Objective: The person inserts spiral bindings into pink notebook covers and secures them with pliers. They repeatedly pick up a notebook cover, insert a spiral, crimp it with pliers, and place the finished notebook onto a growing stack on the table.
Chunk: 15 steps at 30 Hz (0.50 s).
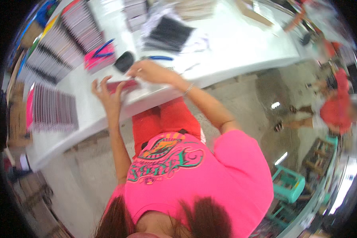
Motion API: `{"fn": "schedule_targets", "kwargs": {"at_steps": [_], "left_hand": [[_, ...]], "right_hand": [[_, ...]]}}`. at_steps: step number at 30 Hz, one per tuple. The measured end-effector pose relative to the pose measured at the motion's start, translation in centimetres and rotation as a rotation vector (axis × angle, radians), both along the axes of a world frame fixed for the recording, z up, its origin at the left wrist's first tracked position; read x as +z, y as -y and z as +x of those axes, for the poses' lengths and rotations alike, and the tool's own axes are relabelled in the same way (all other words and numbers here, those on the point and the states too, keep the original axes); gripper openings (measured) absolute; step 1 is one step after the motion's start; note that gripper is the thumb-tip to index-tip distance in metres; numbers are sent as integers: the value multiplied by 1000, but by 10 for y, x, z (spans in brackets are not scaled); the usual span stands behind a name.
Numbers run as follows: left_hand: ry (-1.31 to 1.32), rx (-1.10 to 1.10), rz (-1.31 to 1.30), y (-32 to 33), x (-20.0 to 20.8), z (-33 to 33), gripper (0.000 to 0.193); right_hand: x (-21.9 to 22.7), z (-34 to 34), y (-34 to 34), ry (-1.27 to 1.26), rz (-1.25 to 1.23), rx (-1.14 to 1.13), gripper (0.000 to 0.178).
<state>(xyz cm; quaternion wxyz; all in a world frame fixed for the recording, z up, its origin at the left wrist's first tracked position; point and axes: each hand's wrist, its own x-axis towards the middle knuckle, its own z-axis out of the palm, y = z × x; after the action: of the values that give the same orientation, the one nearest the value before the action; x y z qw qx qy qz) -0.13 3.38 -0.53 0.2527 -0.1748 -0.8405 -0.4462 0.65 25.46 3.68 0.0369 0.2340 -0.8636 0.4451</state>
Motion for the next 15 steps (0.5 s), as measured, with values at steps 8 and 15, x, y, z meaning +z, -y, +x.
{"fn": "schedule_targets", "kwargs": {"at_steps": [8,15], "left_hand": [[158,-109,45,9,12,2,51],[141,-99,60,38,5,-6,62]], "right_hand": [[-27,-82,-2,-167,311,-54,58],[-28,-74,8,123,-48,51,50]]}}
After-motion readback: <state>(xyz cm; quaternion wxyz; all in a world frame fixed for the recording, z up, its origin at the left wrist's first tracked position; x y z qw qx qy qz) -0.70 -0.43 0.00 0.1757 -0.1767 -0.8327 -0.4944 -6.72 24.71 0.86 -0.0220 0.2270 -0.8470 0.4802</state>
